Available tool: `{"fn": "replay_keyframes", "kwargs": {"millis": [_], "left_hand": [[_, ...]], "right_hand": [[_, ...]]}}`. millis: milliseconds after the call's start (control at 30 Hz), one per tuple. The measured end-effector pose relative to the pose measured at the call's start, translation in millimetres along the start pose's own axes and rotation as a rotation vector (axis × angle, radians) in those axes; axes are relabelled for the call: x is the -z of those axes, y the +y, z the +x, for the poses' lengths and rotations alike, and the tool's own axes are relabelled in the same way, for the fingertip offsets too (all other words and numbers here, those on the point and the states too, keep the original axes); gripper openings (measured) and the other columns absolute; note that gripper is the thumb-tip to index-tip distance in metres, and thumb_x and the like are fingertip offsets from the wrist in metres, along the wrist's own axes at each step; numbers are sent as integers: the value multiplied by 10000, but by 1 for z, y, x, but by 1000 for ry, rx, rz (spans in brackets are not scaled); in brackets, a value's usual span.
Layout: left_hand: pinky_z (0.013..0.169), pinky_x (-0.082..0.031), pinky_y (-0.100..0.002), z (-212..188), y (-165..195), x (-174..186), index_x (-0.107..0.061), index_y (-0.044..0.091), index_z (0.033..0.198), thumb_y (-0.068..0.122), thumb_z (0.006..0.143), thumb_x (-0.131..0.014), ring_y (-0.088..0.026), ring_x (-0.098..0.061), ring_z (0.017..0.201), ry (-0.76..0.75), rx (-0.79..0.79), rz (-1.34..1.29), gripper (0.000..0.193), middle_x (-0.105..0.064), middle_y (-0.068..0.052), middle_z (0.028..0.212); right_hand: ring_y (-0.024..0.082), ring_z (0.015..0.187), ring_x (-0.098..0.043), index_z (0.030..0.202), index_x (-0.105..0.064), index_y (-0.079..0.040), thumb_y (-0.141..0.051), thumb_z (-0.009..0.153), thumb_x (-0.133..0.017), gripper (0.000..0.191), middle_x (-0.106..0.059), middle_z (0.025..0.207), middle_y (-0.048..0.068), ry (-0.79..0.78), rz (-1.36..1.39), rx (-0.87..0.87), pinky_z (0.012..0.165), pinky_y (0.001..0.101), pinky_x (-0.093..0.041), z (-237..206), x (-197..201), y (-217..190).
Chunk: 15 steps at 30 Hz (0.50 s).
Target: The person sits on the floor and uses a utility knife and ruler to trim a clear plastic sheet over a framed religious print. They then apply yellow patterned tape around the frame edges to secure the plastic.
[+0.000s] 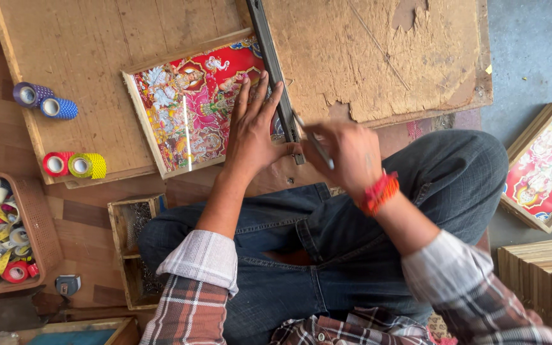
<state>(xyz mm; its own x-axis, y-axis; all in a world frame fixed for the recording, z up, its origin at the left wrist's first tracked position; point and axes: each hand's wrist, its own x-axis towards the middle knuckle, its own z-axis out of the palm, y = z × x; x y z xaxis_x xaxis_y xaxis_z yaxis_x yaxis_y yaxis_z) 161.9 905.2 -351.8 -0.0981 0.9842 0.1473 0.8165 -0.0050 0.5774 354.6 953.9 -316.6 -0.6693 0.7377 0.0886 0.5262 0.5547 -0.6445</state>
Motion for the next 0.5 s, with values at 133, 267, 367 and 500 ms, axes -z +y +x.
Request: {"fn": "replay_keyframes", "kwargs": {"millis": [133, 267, 367, 500], "left_hand": [[1243, -226, -530, 2, 0, 1, -368, 154, 1578, 593, 489, -970, -463, -178, 1528, -3, 1, 1, 1320, -267, -168, 1664], [1270, -206, -521, 3, -1, 2, -367, 116, 1570, 559, 483, -959, -431, -180, 1546, -16, 13, 60, 1314, -285, -189, 1653], [1275, -199, -514, 2, -3, 3, -374, 112, 1562, 548, 486, -962, -413, -180, 1552, -29, 34, 63, 1302, -293, -187, 1648], [1268, -199, -513, 2, -6, 2, -378, 116, 1557, 538, 475, -966, -413, -177, 1546, -40, 50, 61, 1302, -290, -185, 1646]], "right_hand": [[282, 740, -737, 1046, -764, -78, -234, 933, -731, 196, -784, 935, 102, 93, 17, 119, 665, 387, -562, 70, -8, 18], [245, 731, -765, 1037, -784, -73, -214, 943, -700, 189, -788, 912, 98, 115, 36, 114, 649, 353, -580, 125, -14, 22], [272, 784, -763, 1030, -783, -41, -193, 933, -722, 191, -781, 920, 122, 172, 26, 205, 701, 361, -595, 143, -19, 28], [267, 786, -766, 1031, -781, -39, -183, 916, -719, 194, -779, 917, 118, 162, 22, 219, 718, 356, -600, 150, -22, 31]]}}
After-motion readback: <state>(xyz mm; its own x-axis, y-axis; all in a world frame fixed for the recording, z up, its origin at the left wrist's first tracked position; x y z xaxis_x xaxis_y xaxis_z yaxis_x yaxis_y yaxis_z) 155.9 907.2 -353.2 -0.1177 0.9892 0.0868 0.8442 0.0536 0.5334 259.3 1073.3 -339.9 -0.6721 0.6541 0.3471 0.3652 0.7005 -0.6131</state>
